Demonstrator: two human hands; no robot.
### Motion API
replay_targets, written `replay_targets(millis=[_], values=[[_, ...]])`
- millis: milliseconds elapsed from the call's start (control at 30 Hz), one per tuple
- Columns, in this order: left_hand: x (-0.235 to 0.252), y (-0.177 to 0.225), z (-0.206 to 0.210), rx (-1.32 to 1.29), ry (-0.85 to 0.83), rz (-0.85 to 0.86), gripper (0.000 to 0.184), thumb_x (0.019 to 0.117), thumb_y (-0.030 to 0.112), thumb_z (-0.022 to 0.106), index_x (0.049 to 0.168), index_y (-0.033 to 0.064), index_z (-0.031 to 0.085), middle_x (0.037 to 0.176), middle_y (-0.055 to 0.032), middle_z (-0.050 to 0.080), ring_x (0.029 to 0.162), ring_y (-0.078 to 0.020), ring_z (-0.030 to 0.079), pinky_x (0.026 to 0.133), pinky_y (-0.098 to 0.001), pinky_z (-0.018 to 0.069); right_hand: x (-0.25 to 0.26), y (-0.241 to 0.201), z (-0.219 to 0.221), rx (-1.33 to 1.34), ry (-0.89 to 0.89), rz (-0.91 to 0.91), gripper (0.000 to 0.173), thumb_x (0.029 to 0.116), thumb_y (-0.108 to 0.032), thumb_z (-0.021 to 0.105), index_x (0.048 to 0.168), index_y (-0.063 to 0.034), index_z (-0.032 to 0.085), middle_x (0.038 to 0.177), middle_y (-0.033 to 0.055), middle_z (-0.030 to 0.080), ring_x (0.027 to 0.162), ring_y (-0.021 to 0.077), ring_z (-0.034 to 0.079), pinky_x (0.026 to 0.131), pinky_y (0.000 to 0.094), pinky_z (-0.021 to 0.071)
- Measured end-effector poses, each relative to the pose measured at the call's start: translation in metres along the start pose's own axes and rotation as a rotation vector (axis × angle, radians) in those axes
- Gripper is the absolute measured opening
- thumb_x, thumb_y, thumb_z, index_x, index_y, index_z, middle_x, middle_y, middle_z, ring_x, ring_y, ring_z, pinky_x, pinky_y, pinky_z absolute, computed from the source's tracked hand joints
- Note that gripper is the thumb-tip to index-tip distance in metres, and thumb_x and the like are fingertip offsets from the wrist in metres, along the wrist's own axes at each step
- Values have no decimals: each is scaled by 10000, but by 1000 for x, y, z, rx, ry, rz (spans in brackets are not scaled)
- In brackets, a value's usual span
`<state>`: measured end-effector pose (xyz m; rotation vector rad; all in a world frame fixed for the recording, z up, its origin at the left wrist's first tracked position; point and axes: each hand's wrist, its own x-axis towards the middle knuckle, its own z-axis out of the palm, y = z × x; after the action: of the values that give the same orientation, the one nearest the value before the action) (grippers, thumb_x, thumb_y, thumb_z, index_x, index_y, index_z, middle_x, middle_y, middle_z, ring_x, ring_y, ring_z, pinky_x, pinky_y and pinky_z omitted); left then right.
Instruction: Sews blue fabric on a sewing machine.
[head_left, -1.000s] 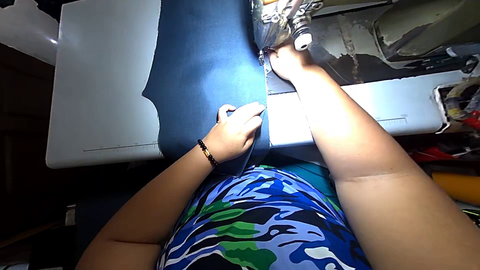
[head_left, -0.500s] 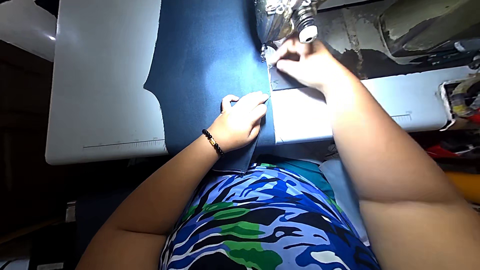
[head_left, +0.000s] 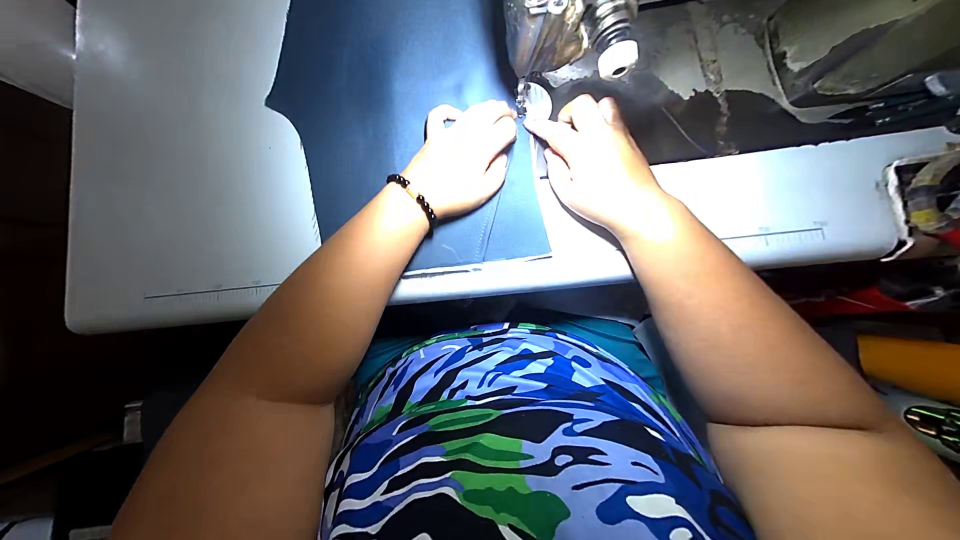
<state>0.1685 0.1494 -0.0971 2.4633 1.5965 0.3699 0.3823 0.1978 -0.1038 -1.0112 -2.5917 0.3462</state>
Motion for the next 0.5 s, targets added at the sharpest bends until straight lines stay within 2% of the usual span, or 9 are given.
replay_targets(millis=[100,133,200,233,300,367,500], values=[[7,-6,-5,24,-25,-13,428,998,260,381,1294,65,622,1510,-120,526,1472,-276,411,1100,-633,266,-6,-2,-7,61,-34,12,427,1012,-136,484,1411,-129,636,1231,222,588,1174,433,531,987,560,445],[6,-3,-6,37,-37,-35,440,1011,270,367,1318,74,613,1537,-105,506,1492,-263,389,1128,-643,245,-13,-3,-12,109,-62,-6,429,993,-147,498,1396,-141,645,1242,201,595,1206,422,526,1008,573,434],[-8,16,-8,35,-78,-124,484,1062,344,340,1425,122,571,1621,-41,421,1546,-224,300,1191,-667,158,-34,-5,-15,182,-57,-139,358,959,-189,516,1246,-159,727,1170,144,643,1158,368,567,942,559,455],[-20,29,-4,14,-62,-153,491,1066,394,353,1428,147,575,1623,-25,420,1548,-226,293,1189,-689,140,-47,-6,-14,205,-45,-201,317,971,-198,514,1169,-166,759,1135,123,657,1133,341,582,933,548,459],[-48,58,9,-53,14,-181,462,1053,416,423,1388,168,622,1584,-16,476,1530,-244,334,1171,-714,160,-72,-11,-9,204,-17,-241,303,984,-185,521,1130,-170,786,1097,103,677,1092,304,614,949,541,461],[-65,82,17,-115,39,-217,397,1047,370,473,1333,161,652,1570,-21,494,1528,-245,338,1177,-703,152,-85,-15,-6,180,21,-242,302,986,-169,532,1142,-164,790,1099,116,690,1079,310,632,936,546,461],[-62,80,17,-155,56,-223,367,1032,349,491,1284,165,683,1544,-9,524,1514,-231,362,1167,-690,161,-72,-13,-8,160,34,-257,300,984,-168,527,1112,-149,798,1064,120,693,1043,308,629,921,514,457]])
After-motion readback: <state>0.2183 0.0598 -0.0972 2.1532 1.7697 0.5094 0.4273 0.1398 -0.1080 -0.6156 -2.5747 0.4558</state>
